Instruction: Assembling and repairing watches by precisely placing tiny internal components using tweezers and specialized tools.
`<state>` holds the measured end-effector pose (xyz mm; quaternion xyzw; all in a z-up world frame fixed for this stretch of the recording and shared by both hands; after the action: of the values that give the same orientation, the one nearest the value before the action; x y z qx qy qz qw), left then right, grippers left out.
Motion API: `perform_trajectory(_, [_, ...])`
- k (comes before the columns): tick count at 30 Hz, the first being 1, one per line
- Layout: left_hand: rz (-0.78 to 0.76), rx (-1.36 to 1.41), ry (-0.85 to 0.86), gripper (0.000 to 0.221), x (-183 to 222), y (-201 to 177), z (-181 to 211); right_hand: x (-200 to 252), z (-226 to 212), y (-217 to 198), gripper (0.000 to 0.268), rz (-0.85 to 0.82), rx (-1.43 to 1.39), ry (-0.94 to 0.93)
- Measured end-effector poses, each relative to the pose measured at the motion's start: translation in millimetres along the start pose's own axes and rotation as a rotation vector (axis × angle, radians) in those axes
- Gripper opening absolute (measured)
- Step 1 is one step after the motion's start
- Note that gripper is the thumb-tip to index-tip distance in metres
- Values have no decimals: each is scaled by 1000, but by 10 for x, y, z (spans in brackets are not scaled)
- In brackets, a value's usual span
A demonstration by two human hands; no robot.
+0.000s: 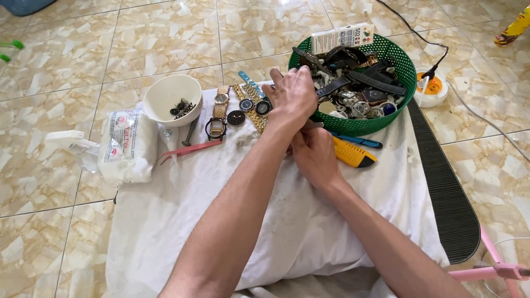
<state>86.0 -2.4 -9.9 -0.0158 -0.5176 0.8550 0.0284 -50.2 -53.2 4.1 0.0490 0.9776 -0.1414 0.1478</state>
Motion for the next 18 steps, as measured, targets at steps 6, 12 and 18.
perform_trajectory(6, [56, 201, -25, 36, -54, 38, -97, 15, 33, 11, 39, 9, -10, -2])
perform_trajectory(12, [44, 227, -10, 30, 27, -43, -63, 37, -20, 38, 39, 3, -23, -30])
perform_trajectory(18, [120, 599, 41, 20, 61, -130, -337, -2, -63, 80, 27, -28, -111, -23])
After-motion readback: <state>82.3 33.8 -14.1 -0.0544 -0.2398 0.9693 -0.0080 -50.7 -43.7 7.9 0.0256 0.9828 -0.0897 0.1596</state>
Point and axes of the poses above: each hand's wrist, its own x-axis away from the middle knuckle, its own y-axis out of the palm, z = x × y, the point moved 8 cm from there along -x, towards the middle knuckle, and after that the axes turned 2 degrees about -x, right-handed, at the moved point
